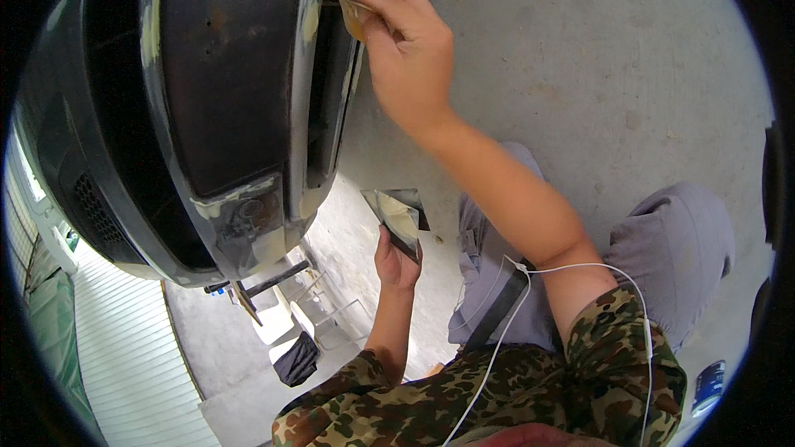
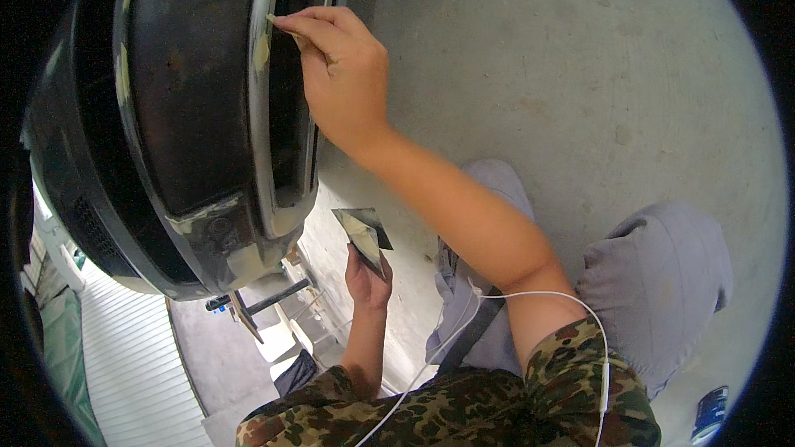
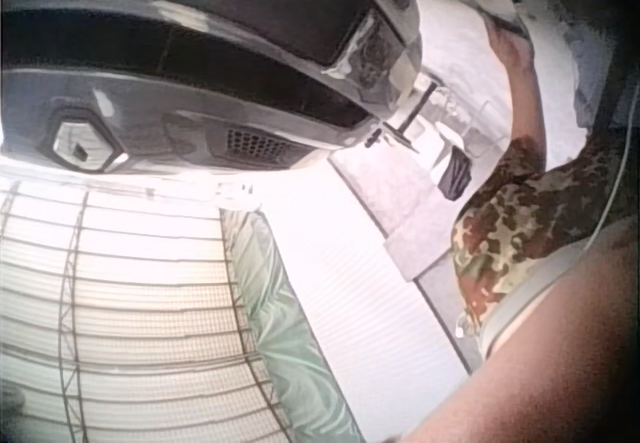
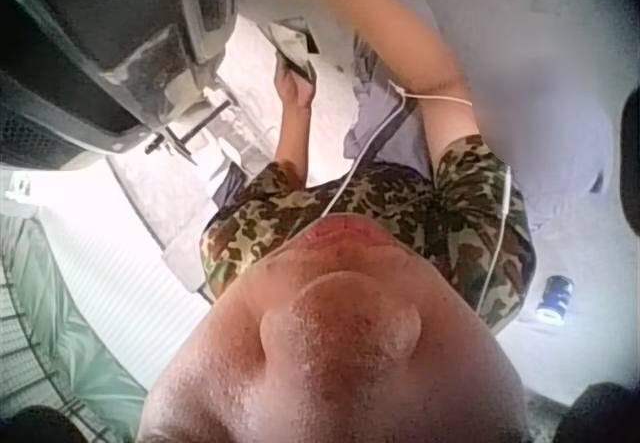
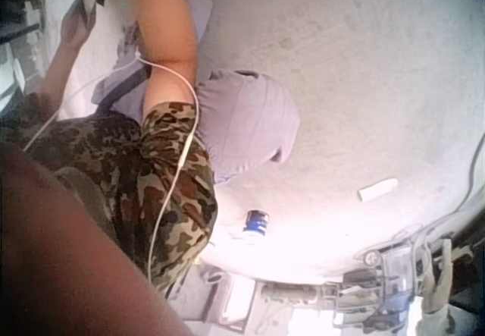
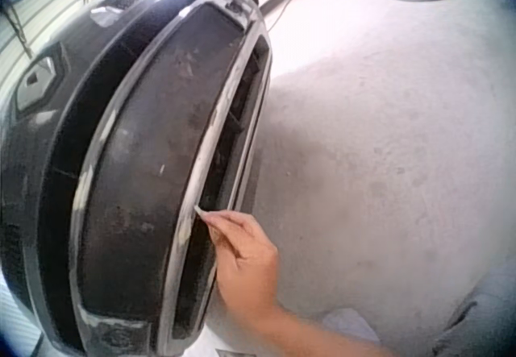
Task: The person applies body filler to the rear bumper and lower side panels of a dark-colored car using a putty knife. They spread the filler over multiple areas, then use a sanding block to smooth the surface.
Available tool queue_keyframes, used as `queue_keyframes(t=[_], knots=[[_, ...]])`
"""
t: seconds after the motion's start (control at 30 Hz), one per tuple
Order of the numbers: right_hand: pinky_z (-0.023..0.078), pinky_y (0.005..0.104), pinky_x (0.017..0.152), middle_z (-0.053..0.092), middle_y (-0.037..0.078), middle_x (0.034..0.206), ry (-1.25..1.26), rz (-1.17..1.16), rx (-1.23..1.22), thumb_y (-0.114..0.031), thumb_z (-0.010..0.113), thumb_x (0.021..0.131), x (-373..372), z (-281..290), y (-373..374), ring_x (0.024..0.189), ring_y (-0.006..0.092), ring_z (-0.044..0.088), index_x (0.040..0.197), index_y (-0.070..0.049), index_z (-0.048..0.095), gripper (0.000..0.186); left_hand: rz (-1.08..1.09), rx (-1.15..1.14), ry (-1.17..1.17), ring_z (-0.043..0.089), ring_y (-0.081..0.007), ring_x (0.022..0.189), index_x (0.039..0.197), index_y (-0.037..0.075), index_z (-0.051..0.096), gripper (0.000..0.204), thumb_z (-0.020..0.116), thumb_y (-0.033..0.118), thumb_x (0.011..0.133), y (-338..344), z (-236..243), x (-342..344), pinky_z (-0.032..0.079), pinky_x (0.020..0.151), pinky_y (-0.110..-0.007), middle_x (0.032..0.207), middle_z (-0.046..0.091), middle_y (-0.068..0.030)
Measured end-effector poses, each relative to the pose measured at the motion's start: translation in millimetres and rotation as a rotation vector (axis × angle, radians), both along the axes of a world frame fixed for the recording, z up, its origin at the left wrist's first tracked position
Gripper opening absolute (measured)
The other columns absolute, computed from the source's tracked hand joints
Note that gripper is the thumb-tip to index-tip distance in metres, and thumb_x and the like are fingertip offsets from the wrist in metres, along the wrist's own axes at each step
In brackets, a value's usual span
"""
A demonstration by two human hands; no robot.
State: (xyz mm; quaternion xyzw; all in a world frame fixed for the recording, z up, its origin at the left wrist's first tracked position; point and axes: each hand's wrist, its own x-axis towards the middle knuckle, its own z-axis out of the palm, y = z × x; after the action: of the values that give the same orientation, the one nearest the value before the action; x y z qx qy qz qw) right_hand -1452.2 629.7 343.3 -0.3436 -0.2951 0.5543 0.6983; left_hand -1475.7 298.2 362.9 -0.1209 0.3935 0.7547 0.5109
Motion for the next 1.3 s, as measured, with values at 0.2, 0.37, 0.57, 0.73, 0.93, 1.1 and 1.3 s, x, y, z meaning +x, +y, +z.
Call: queue_keyframes(t=[0.2,0.37,0.57,0.73,0.93,1.1,1.3], knots=[[0.055,0.0344,0.076,0.069,0.011,0.104,-0.047,0.089,0.063,0.005,0.060,0.082,-0.4,3.9,-10.4,0.087,0.0279,0.069,0.102,-0.009,0.075,0.029,0.016,0.000,-0.006,0.053,-0.0236,0.129,0.139,0.007,0.050,0.041,0.048,0.026,0.103,0.3,1.0,2.2,0.045,0.107,-0.039,0.140,0.056,-0.0086],[0.055,0.0327,0.073,0.070,0.010,0.102,-0.014,0.176,0.116,0.006,0.060,0.081,0.7,11.9,-40.8,0.086,0.0274,0.069,0.100,-0.010,0.075,0.030,-0.005,0.000,0.018,0.053,-0.0231,0.129,0.138,0.006,0.050,0.040,0.048,0.027,0.104,3.1,3.2,5.0,0.045,0.107,-0.039,0.140,0.056,-0.0084],[0.055,0.0332,0.070,0.070,0.009,0.097,-0.073,0.003,0.072,0.005,0.061,0.081,9.6,9.0,-14.1,0.082,0.0258,0.068,0.099,-0.010,0.076,0.028,-0.003,0.030,-0.017,0.053,-0.0240,0.129,0.139,0.006,0.049,0.041,0.046,0.028,0.104,-0.5,10.0,3.4,0.045,0.107,-0.039,0.141,0.055,-0.0089],[0.053,0.0329,0.068,0.069,0.005,0.095,-0.386,-0.110,0.235,0.004,0.064,0.077,14.1,24.5,-2.1,0.081,0.0241,0.066,0.100,-0.013,0.075,0.031,-0.026,0.073,-0.050,0.051,-0.0257,0.131,0.141,0.005,0.046,0.043,0.045,0.028,0.105,-9.4,20.1,-2.3,0.043,0.109,-0.040,0.142,0.053,-0.0103],[0.052,0.0318,0.066,0.069,0.000,0.093,-0.596,-0.270,0.401,0.005,0.066,0.070,3.3,50.4,-0.2,0.081,0.0216,0.065,0.097,-0.014,0.074,0.034,-0.025,0.103,-0.058,0.050,-0.0265,0.132,0.142,0.004,0.044,0.044,0.044,0.028,0.105,-20.4,31.8,-13.0,0.042,0.110,-0.042,0.143,0.052,-0.0115],[0.053,0.0311,0.067,0.069,0.000,0.092,-0.735,-0.176,0.483,-0.002,0.067,0.070,-3.9,65.1,-16.7,0.083,0.0201,0.067,0.093,-0.014,0.073,0.027,-0.008,0.089,-0.071,0.051,-0.0266,0.132,0.142,0.005,0.044,0.044,0.044,0.028,0.105,-28.7,38.3,-23.4,0.042,0.110,-0.042,0.143,0.052,-0.0113],[0.054,0.0331,0.069,0.070,0.002,0.095,-0.614,-0.086,0.510,-0.002,0.067,0.069,0.5,73.6,-51.5,0.084,0.0230,0.067,0.093,-0.014,0.073,0.028,0.003,0.052,-0.028,0.053,-0.0268,0.129,0.141,0.006,0.046,0.043,0.045,0.028,0.105,-34.1,40.5,-25.8,0.045,0.107,-0.043,0.140,0.054,-0.0102]])
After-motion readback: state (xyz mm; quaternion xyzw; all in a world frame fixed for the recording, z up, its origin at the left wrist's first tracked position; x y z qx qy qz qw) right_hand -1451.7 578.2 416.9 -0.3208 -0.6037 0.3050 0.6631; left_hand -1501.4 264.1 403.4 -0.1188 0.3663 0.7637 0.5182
